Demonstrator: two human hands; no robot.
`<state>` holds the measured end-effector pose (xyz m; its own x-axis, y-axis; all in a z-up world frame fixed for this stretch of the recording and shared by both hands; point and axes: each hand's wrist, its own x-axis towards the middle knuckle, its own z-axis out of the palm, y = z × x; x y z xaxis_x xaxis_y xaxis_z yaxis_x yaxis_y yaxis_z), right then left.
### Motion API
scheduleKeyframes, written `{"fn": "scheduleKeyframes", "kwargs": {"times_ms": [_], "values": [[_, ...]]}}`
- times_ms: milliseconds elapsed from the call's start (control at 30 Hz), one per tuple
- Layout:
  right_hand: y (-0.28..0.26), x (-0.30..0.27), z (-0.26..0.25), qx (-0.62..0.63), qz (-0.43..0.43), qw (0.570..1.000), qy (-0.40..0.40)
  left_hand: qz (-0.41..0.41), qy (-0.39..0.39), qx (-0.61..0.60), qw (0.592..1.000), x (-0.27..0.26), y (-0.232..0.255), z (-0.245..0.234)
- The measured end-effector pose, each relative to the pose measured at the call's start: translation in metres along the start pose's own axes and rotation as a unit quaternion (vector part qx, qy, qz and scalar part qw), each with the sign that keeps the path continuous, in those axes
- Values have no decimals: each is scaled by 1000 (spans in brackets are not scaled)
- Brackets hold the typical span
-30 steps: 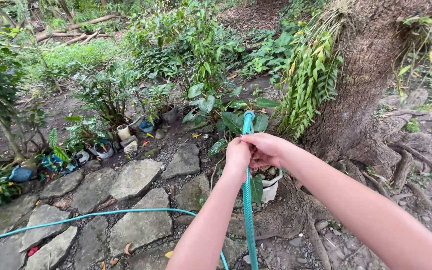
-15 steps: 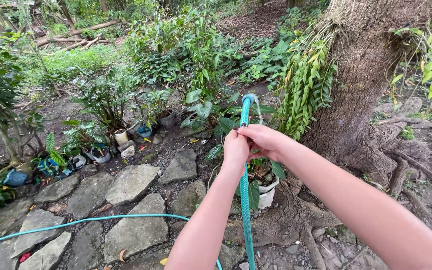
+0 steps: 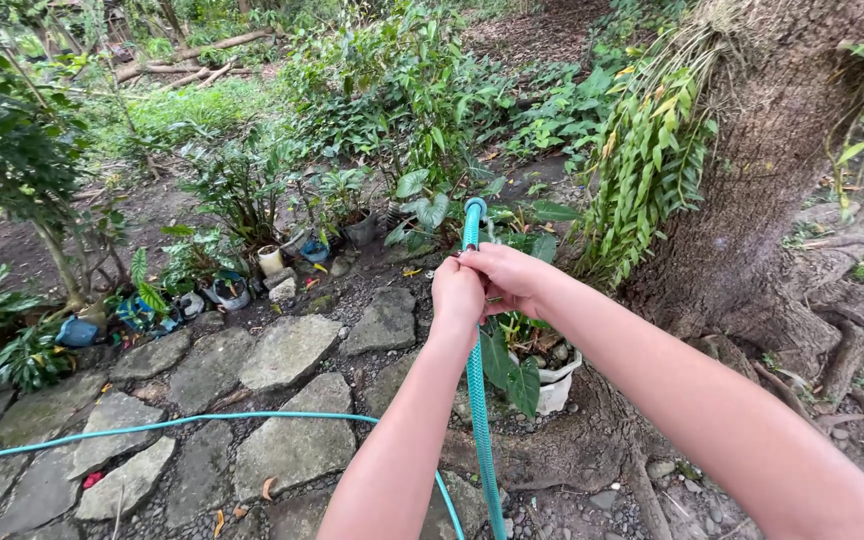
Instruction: Watering various plants and potted greenery in an outdoor garden using a garden hose.
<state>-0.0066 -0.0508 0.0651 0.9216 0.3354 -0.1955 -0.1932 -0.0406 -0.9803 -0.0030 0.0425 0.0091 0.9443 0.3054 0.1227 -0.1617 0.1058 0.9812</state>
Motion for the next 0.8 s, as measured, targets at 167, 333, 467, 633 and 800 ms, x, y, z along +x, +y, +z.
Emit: {"fn": "scheduleKeyframes", "kwargs": {"times_ms": [167,333,467,633,800], "values": [[1,6,11,-2,9,1000,-18,-14,17,14,1000,-3,6,-14],[-2,2,23,-23,27,999,-37,-33,28,28,999,-4,7,-30],[5,5,32,-22,43,997,-57,-44,32,36,998,-6,4,-43],[14,8,45,-16,59,995,-73,-58,40,32,997,-14,9,-60],[28,11,55,-12,73,994,-80,-85,33,27,995,-28,7,-75]]}}
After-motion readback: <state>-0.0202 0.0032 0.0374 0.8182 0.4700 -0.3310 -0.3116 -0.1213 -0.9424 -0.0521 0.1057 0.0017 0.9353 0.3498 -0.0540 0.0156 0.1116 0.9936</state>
